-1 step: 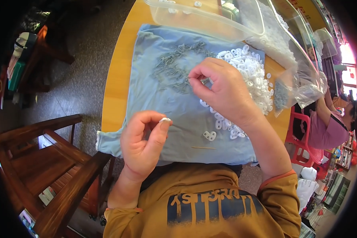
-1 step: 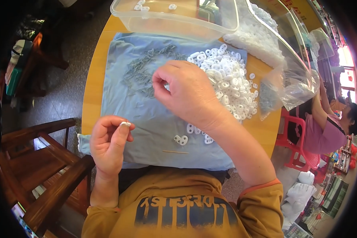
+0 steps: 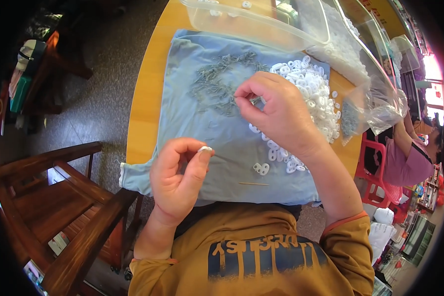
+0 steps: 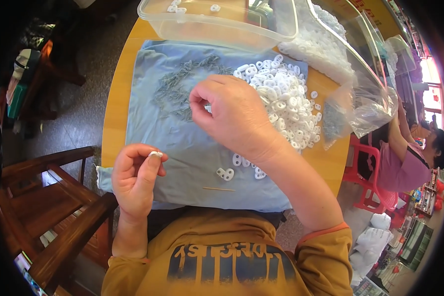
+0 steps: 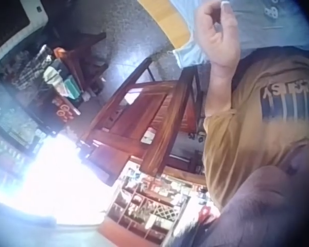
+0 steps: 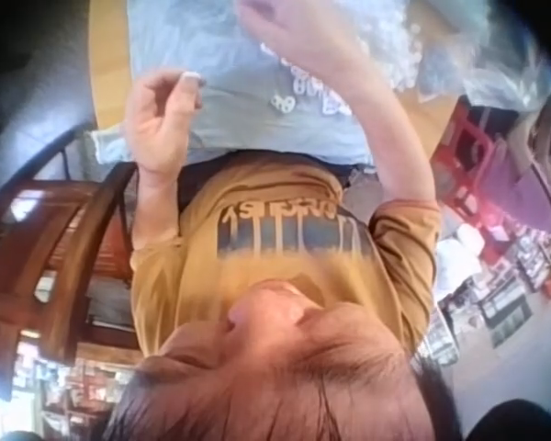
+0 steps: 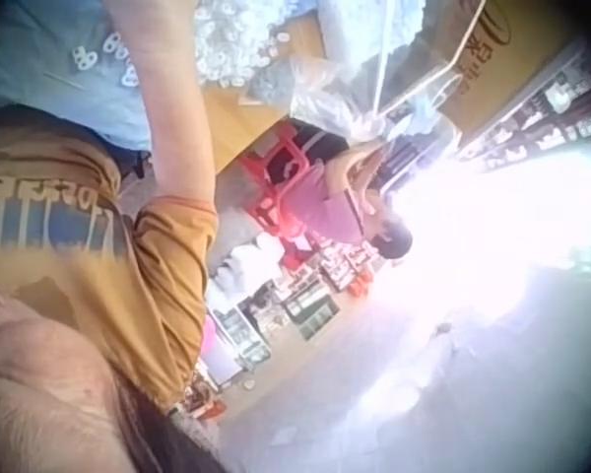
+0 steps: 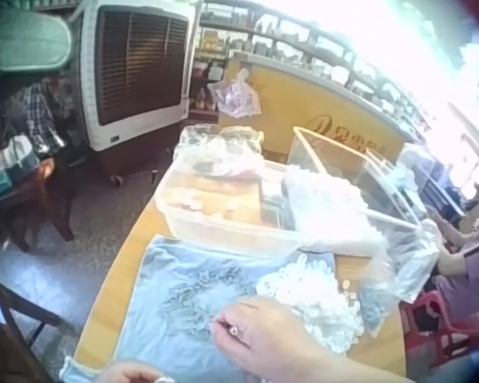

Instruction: Assembling small white plastic components with metal springs using a thin metal pin tool.

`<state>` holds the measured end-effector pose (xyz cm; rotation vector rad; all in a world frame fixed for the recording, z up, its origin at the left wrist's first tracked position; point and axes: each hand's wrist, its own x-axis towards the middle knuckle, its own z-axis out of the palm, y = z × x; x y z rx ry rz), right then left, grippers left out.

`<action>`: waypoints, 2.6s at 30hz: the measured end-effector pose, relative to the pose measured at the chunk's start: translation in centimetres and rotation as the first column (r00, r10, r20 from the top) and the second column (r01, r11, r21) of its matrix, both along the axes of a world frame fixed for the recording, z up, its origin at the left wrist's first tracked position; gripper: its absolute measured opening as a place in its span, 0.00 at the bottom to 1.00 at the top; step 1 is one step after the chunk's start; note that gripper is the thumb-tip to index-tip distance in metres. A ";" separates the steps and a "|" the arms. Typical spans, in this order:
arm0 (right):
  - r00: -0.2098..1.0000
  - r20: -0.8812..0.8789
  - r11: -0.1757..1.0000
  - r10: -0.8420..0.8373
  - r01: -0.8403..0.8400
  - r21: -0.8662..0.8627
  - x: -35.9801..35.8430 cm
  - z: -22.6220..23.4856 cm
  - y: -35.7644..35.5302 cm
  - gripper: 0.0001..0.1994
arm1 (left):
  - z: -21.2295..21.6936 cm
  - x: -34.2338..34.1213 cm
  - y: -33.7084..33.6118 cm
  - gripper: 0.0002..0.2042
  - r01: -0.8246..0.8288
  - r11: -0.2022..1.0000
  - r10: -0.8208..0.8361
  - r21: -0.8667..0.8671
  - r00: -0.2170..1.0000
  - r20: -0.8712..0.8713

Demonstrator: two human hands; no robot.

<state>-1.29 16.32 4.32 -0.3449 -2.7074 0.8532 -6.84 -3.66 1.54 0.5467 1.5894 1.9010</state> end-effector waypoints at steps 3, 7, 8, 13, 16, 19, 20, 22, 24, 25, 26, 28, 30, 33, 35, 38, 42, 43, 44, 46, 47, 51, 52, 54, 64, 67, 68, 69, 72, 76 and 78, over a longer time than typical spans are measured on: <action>0.999 -0.036 0.998 -0.003 0.000 -0.060 0.1 -0.1 -0.2 0.02 | 0.0 -0.1 -0.1 0.04 -0.003 1.000 0.003 -0.004 1.000 0.028; 0.994 -0.105 0.978 -0.009 -0.013 -0.209 0.9 1.3 -1.6 0.03 | -0.1 -0.7 0.3 0.04 -0.021 0.999 0.024 0.045 0.997 -0.068; 0.997 -0.065 0.943 -0.042 0.018 -0.333 1.4 2.0 -2.0 0.03 | 0.1 -0.7 0.4 0.04 -0.018 0.999 0.021 0.045 0.997 -0.068; 0.999 0.024 0.745 -0.023 0.033 -0.666 2.8 2.7 -2.8 0.01 | 1.1 -0.2 1.3 0.09 -0.056 0.998 0.056 -0.019 0.998 -0.035; 0.999 0.046 0.696 -0.009 0.039 -0.717 3.0 2.9 -2.9 0.01 | 1.6 -0.8 1.9 0.10 0.045 0.997 -0.057 -0.064 0.975 -0.215; 1.000 0.011 0.751 0.027 -0.013 -0.660 3.2 2.5 -2.7 0.01 | 1.7 -0.5 2.5 0.09 0.050 0.996 -0.068 -0.079 0.967 -0.246; 1.000 0.010 0.743 0.022 -0.010 -0.669 3.2 2.4 -2.8 0.02 | 1.6 -0.5 2.6 0.09 0.050 0.996 -0.068 -0.080 0.967 -0.246; 1.000 0.008 0.733 0.019 -0.008 -0.680 3.1 2.4 -2.9 0.02 | 1.4 -0.5 2.8 0.08 0.041 0.998 -0.054 -0.042 0.911 -0.410; 1.000 0.000 0.746 0.023 -0.017 -0.666 3.1 2.4 -2.9 0.02 | 1.2 -0.6 2.9 0.07 0.032 0.999 -0.041 -0.028 0.898 -0.439; 1.000 0.001 0.745 0.023 -0.017 -0.667 3.0 2.4 -2.9 0.02 | 1.2 -0.6 2.9 0.07 0.022 1.000 -0.026 -0.014 0.884 -0.467; 1.000 -0.007 0.752 0.019 -0.019 -0.658 3.0 2.4 -2.9 0.02 | 1.2 -0.6 2.8 0.07 0.024 1.000 -0.027 -0.014 0.884 -0.467; 1.000 -0.013 0.760 0.013 -0.018 -0.649 3.0 2.3 -2.9 0.02 | 1.3 -0.5 2.7 0.06 0.055 0.997 -0.065 -0.051 0.971 -0.232; 0.998 -0.054 0.808 0.022 -0.050 -0.587 2.8 2.2 -3.0 0.02 | 1.2 -0.4 2.7 0.05 0.056 0.998 -0.056 -0.008 0.991 -0.120; 0.985 -0.171 0.913 0.024 -0.092 -0.398 2.4 1.4 -3.4 0.02 | 1.1 -0.1 2.7 0.05 0.026 0.996 -0.032 0.080 0.997 0.076; 0.986 -0.169 0.900 0.001 -0.075 -0.429 2.3 1.4 -3.6 0.03 | 1.1 0.1 2.8 0.04 -0.002 0.993 -0.018 0.120 0.987 0.158; 0.989 -0.138 0.834 -0.054 -0.031 -0.551 2.5 1.5 -3.8 0.03 | 1.3 0.3 2.9 0.04 -0.005 0.996 -0.007 0.093 0.992 0.129; 0.992 -0.090 0.754 -0.091 0.009 -0.657 2.7 1.7 -4.1 0.04 | 1.4 0.5 2.9 0.05 -0.044 0.999 0.045 0.032 0.999 -0.025; 0.991 -0.092 0.754 -0.092 0.009 -0.657 2.7 1.8 -4.1 0.04 | 1.4 0.5 2.9 0.05 -0.051 0.999 0.051 0.008 0.997 -0.052; 0.988 -0.121 0.782 -0.092 -0.004 -0.624 2.8 1.8 -4.0 0.04 | 1.3 0.5 2.9 0.05 -0.047 0.999 0.048 0.009 0.997 -0.052; 0.984 -0.150 0.809 -0.093 -0.013 -0.588 2.8 1.6 -3.9 0.05 | 1.0 0.5 3.1 0.06 -0.065 0.997 0.053 -0.052 0.978 -0.202; 0.974 -0.211 0.869 -0.079 -0.037 -0.494 2.8 1.3 -3.9 0.05 | 0.9 0.5 3.2 0.06 -0.064 0.997 0.052 -0.053 0.978 -0.203; 0.933 -0.352 0.949 -0.071 -0.045 -0.311 2.4 0.5 -3.9 0.08 | 0.9 0.2 3.9 0.07 -0.159 0.987 0.140 0.014 0.822 -0.552; 0.933 -0.353 0.949 -0.073 -0.044 -0.313 2.3 0.4 -3.8 0.08 | 0.9 0.1 4.0 0.07 -0.157 0.988 0.128 0.005 0.783 -0.609; 0.931 -0.362 0.976 -0.054 -0.028 -0.216 2.1 0.1 -3.6 0.08 | 0.9 -0.2 4.2 0.07 -0.156 0.987 0.092 -0.041 0.755 -0.649; 0.942 -0.323 0.969 -0.086 0.004 -0.246 1.9 -0.7 -3.4 0.06 | 0.5 -0.8 4.6 0.07 -0.145 0.980 0.000 -0.133 0.677 -0.736; 0.966 -0.222 0.912 -0.129 0.027 -0.410 2.1 0.2 -3.4 0.05 | 0.4 -0.9 4.5 0.08 -0.144 0.985 0.017 -0.097 0.633 -0.774; 0.969 -0.214 0.907 -0.124 0.023 -0.421 2.0 0.3 -3.3 0.05 | 0.4 -0.9 4.6 0.08 -0.143 0.985 0.016 -0.098 0.634 -0.773; 0.971 -0.206 0.901 -0.119 0.018 -0.433 2.0 0.3 -3.3 0.04 | 0.5 -0.9 4.6 0.08 -0.148 0.985 0.020 -0.093 0.625 -0.780; 0.969 -0.208 0.882 -0.131 0.018 -0.472 2.1 0.3 -3.3 0.04 | 0.4 -1.0 4.6 0.09 -0.153 0.984 0.018 -0.095 0.612 -0.791; 0.972 -0.198 0.890 -0.123 0.020 -0.455 2.2 0.4 -3.2 0.04 | 0.8 -0.9 4.4 0.09 -0.143 0.983 0.000 -0.119 0.639 -0.769; 0.973 -0.203 0.888 -0.112 0.006 -0.460 2.3 0.4 -3.3 0.04 | 0.9 -0.7 4.3 0.08 -0.149 0.981 0.010 -0.126 0.682 -0.731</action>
